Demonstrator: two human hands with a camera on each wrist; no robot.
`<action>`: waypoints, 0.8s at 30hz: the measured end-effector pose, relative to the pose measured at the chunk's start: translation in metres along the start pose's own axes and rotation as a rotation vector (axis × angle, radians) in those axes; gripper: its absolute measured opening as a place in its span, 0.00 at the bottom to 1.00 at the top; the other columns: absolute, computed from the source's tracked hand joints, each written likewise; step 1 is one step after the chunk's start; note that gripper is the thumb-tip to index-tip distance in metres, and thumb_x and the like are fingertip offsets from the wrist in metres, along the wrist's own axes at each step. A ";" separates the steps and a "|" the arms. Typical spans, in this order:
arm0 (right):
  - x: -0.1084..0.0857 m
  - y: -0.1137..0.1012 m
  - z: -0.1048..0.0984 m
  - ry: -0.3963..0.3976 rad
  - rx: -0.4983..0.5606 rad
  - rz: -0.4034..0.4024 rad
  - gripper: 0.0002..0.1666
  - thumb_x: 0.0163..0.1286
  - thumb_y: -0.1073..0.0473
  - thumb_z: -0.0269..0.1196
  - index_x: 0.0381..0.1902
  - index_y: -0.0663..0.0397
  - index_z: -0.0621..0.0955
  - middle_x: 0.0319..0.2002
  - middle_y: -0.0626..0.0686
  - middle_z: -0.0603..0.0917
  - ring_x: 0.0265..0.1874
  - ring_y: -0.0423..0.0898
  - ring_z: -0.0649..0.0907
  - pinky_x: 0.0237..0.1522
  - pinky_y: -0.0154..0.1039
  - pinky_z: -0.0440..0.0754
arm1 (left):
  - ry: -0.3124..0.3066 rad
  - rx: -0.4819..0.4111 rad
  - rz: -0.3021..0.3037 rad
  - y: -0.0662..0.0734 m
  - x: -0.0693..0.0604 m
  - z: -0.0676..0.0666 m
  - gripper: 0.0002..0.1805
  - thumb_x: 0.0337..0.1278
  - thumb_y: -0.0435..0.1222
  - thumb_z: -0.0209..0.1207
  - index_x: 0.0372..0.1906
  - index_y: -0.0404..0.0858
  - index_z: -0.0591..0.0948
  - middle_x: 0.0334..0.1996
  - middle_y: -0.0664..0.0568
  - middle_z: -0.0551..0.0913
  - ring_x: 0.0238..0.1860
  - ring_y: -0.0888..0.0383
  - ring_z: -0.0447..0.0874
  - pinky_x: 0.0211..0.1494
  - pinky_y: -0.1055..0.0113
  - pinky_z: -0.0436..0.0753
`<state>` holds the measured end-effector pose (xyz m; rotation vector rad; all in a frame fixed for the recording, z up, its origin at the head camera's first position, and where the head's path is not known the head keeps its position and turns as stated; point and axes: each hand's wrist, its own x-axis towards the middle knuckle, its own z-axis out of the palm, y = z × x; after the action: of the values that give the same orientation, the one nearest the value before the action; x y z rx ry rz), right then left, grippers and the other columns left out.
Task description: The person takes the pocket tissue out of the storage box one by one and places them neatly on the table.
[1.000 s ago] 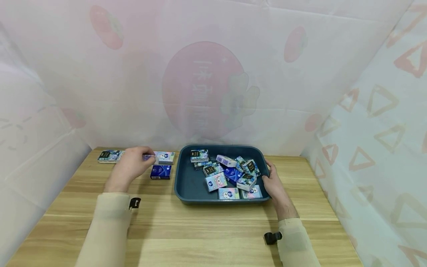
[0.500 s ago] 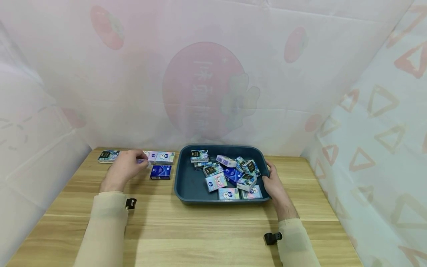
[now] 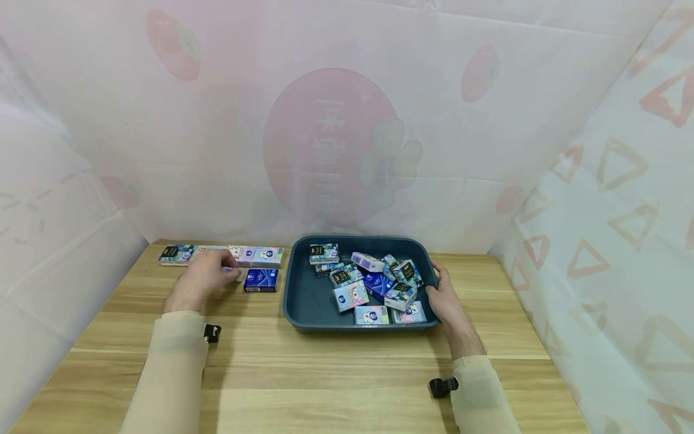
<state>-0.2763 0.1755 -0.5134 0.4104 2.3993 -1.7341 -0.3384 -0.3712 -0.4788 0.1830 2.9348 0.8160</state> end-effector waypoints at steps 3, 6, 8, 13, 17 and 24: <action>-0.001 0.000 0.000 0.000 0.001 0.001 0.46 0.96 0.65 0.41 1.00 0.37 0.41 0.95 0.72 0.55 0.88 0.70 0.66 0.91 0.73 0.65 | -0.027 -0.007 -0.012 -0.001 -0.002 -0.002 0.09 0.81 0.37 0.72 0.52 0.35 0.90 0.56 0.35 0.93 0.56 0.38 0.90 0.65 0.36 0.90; -0.001 0.000 0.000 0.002 0.002 0.000 0.46 0.96 0.65 0.41 1.00 0.38 0.41 0.94 0.72 0.56 0.88 0.69 0.67 0.90 0.72 0.66 | -0.047 -0.008 -0.010 -0.003 -0.003 -0.003 0.09 0.81 0.38 0.73 0.52 0.35 0.89 0.56 0.34 0.92 0.56 0.38 0.89 0.66 0.36 0.89; -0.002 -0.001 0.000 0.001 0.003 0.001 0.46 0.96 0.65 0.41 1.00 0.38 0.41 0.94 0.72 0.56 0.88 0.69 0.67 0.90 0.71 0.67 | -0.056 -0.009 -0.008 -0.004 -0.003 -0.003 0.09 0.80 0.37 0.74 0.52 0.35 0.89 0.57 0.34 0.91 0.57 0.38 0.89 0.67 0.34 0.89; -0.002 0.000 0.001 0.000 0.006 0.000 0.46 0.96 0.65 0.41 1.00 0.38 0.41 0.94 0.72 0.56 0.87 0.68 0.68 0.88 0.69 0.69 | -0.084 -0.015 -0.014 -0.005 -0.004 -0.002 0.10 0.78 0.35 0.75 0.52 0.34 0.88 0.60 0.32 0.90 0.59 0.37 0.87 0.68 0.33 0.88; -0.001 0.000 0.000 0.003 0.005 -0.005 0.46 0.96 0.65 0.41 1.00 0.38 0.41 0.94 0.72 0.55 0.88 0.69 0.67 0.89 0.70 0.67 | -0.115 -0.016 -0.032 -0.006 -0.004 -0.003 0.10 0.76 0.34 0.76 0.52 0.35 0.88 0.60 0.34 0.90 0.57 0.38 0.86 0.66 0.35 0.88; -0.001 0.000 0.000 0.000 0.003 -0.001 0.45 0.96 0.65 0.41 1.00 0.37 0.40 0.95 0.72 0.54 0.88 0.69 0.67 0.89 0.70 0.68 | -0.120 -0.006 0.008 -0.014 0.003 0.000 0.09 0.71 0.32 0.78 0.47 0.38 0.88 0.53 0.36 0.89 0.52 0.41 0.84 0.61 0.38 0.88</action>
<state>-0.2753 0.1757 -0.5132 0.4092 2.3976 -1.7376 -0.3424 -0.3825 -0.4866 0.2345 2.8217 0.7859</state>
